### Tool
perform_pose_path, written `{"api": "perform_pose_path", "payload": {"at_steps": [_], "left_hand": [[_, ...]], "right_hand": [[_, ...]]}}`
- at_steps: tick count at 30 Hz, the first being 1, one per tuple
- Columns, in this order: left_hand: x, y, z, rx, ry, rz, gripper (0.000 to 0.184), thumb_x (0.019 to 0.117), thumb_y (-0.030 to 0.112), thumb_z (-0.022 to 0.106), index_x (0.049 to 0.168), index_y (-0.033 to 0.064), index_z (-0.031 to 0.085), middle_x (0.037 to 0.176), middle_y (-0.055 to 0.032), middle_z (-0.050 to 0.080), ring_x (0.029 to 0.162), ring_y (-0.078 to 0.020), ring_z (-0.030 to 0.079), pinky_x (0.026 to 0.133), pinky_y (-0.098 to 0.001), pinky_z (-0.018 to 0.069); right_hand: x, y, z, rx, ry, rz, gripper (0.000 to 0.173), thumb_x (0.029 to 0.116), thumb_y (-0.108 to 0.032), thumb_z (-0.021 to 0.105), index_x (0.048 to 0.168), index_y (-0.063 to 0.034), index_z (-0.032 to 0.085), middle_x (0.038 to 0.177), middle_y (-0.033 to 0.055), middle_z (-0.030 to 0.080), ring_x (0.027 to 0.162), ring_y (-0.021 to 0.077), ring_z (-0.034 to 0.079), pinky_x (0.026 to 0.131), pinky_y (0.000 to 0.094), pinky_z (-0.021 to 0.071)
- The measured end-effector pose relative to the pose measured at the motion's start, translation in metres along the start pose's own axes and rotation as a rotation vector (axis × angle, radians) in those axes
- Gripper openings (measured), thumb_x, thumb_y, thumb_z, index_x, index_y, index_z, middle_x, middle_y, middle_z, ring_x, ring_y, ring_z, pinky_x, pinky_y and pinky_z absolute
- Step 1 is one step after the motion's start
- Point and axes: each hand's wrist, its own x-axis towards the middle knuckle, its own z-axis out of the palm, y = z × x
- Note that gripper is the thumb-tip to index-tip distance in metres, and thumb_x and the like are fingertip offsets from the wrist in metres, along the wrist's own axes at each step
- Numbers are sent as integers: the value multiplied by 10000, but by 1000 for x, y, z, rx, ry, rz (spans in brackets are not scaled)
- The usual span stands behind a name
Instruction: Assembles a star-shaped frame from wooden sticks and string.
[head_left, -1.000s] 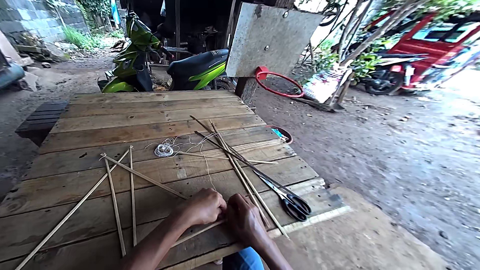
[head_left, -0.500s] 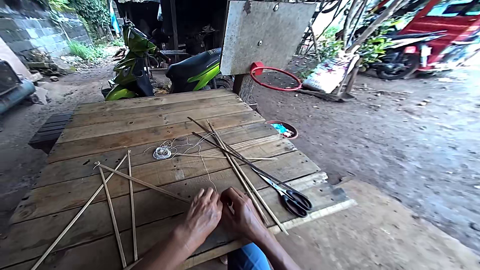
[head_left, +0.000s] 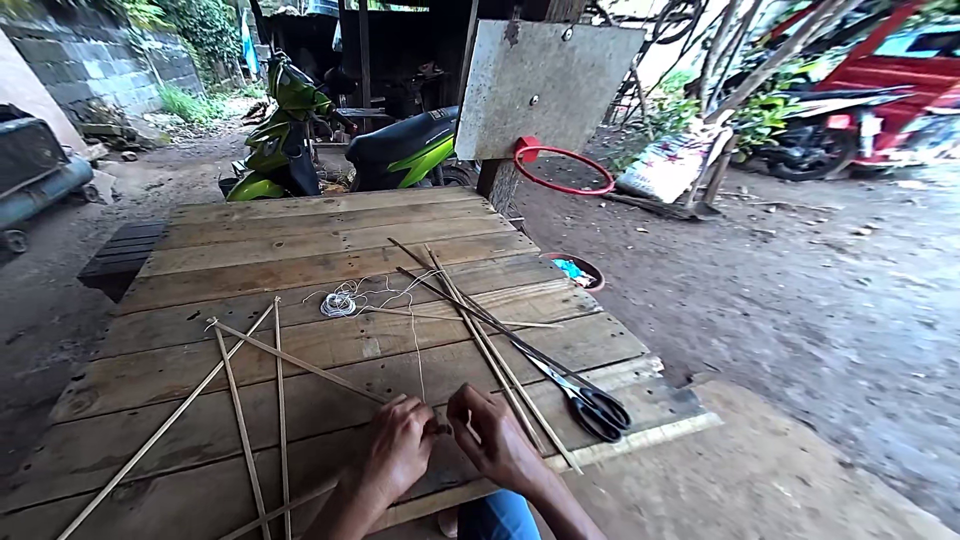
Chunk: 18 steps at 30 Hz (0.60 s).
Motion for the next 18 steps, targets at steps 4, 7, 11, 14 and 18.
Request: {"api": "perform_pose_path", "payload": {"at_steps": [4, 7, 11, 14, 18], "left_hand": [[-3, 8, -4, -123, 1, -13, 104, 857, 71, 755, 890, -28, 745, 891, -163, 731, 884, -290, 718, 846, -426, 567], [-2, 9, -17, -200, 5, -48, 112, 882, 85, 738, 948, -4, 754, 901, -135, 726, 888, -255, 701, 855, -399, 552], [5, 4, -26, -229, 30, -77, 127, 879, 94, 746, 962, -1, 751, 896, -124, 720, 861, -221, 690, 825, -362, 547], [9, 4, -26, -196, -7, -100, 133, 911, 93, 714, 994, -7, 742, 933, -137, 717, 897, -238, 688, 860, -371, 539], [10, 2, -13, -139, 35, -38, 117, 906, 83, 707, 968, -10, 742, 911, -143, 719, 897, -267, 699, 858, -389, 549]], "right_hand": [[12, 1, -7, -42, -83, -69, 120, 889, -113, 609, 924, -17, 672, 821, 112, 649, 719, 199, 635, 655, 320, 532], [17, 14, -4, -9, -106, 65, 150, 901, -96, 575, 947, 4, 677, 826, 114, 655, 697, 184, 622, 639, 331, 520], [-4, 5, 15, -31, -14, 180, 177, 854, -103, 602, 937, 30, 683, 815, 138, 657, 686, 233, 640, 619, 396, 534], [-26, -4, 35, -162, 180, 129, 188, 848, -183, 589, 871, -21, 682, 753, 78, 644, 648, 178, 638, 586, 327, 538], [-36, -11, 46, -305, 325, 121, 165, 803, -168, 589, 822, -33, 682, 718, 67, 646, 633, 180, 644, 581, 305, 539]]}}
